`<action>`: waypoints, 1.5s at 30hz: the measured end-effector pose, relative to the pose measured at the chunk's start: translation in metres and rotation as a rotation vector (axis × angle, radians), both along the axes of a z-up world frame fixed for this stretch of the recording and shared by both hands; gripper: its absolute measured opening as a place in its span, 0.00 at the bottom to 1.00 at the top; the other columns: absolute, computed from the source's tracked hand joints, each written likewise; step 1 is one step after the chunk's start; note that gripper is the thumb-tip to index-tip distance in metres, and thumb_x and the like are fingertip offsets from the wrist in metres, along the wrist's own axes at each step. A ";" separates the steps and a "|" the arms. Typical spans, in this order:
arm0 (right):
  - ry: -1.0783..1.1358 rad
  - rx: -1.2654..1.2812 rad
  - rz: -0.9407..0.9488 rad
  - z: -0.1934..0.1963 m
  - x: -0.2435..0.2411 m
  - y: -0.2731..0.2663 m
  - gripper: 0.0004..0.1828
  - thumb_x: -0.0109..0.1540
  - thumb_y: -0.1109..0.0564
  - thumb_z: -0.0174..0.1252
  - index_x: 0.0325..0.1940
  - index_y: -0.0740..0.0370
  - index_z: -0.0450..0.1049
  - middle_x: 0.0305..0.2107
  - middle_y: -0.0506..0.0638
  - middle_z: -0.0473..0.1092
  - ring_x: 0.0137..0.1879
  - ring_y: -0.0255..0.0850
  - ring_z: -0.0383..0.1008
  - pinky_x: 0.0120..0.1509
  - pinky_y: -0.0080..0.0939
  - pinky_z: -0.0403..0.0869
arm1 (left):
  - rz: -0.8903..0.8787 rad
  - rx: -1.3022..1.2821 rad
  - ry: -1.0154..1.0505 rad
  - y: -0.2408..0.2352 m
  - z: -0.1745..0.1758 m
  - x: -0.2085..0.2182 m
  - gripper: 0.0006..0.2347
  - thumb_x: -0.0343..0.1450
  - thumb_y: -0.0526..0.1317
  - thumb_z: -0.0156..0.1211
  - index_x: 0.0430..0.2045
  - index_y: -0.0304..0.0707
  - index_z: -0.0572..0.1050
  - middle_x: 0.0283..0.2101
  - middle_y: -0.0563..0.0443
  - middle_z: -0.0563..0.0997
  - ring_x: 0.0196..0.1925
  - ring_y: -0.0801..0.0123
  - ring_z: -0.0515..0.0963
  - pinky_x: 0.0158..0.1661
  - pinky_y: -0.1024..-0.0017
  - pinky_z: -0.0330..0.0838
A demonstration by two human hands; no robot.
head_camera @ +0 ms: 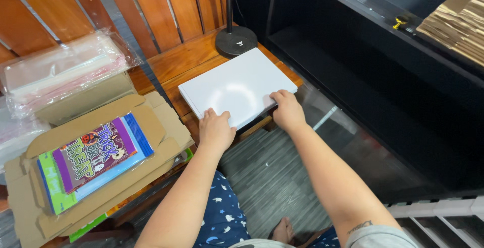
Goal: The person repeatedly picks up a single sheet of white paper from a stack on a shelf and places it onto a stack on a wooden table. The person aligns the paper on the table stack after each transfer.
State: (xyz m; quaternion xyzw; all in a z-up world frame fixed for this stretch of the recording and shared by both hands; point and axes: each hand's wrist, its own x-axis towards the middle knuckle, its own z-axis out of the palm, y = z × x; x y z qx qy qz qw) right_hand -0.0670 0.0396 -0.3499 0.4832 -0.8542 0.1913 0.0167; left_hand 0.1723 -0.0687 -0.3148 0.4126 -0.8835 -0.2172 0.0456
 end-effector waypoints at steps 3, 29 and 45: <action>-0.016 0.046 -0.013 0.003 0.010 0.001 0.34 0.55 0.67 0.51 0.65 0.50 0.71 0.63 0.50 0.66 0.72 0.49 0.66 0.71 0.48 0.72 | -0.019 0.036 -0.018 0.004 0.010 0.000 0.20 0.71 0.43 0.62 0.59 0.40 0.74 0.70 0.14 0.60 0.77 0.31 0.56 0.70 0.43 0.52; 0.482 -0.480 -0.136 0.162 -0.054 0.185 0.26 0.55 0.56 0.70 0.58 0.47 0.76 0.46 0.48 0.72 0.59 0.50 0.72 0.64 0.47 0.72 | -0.306 -0.102 -0.016 0.002 0.099 -0.053 0.24 0.71 0.51 0.61 0.60 0.41 0.76 0.57 0.34 0.81 0.63 0.43 0.78 0.61 0.46 0.67; 1.010 -0.434 -0.401 0.335 -0.134 0.399 0.07 0.66 0.51 0.65 0.45 0.55 0.81 0.45 0.52 0.74 0.60 0.49 0.72 0.67 0.46 0.71 | -0.632 -0.123 0.755 0.152 0.240 -0.265 0.07 0.68 0.45 0.67 0.36 0.48 0.83 0.37 0.52 0.78 0.47 0.58 0.82 0.48 0.64 0.77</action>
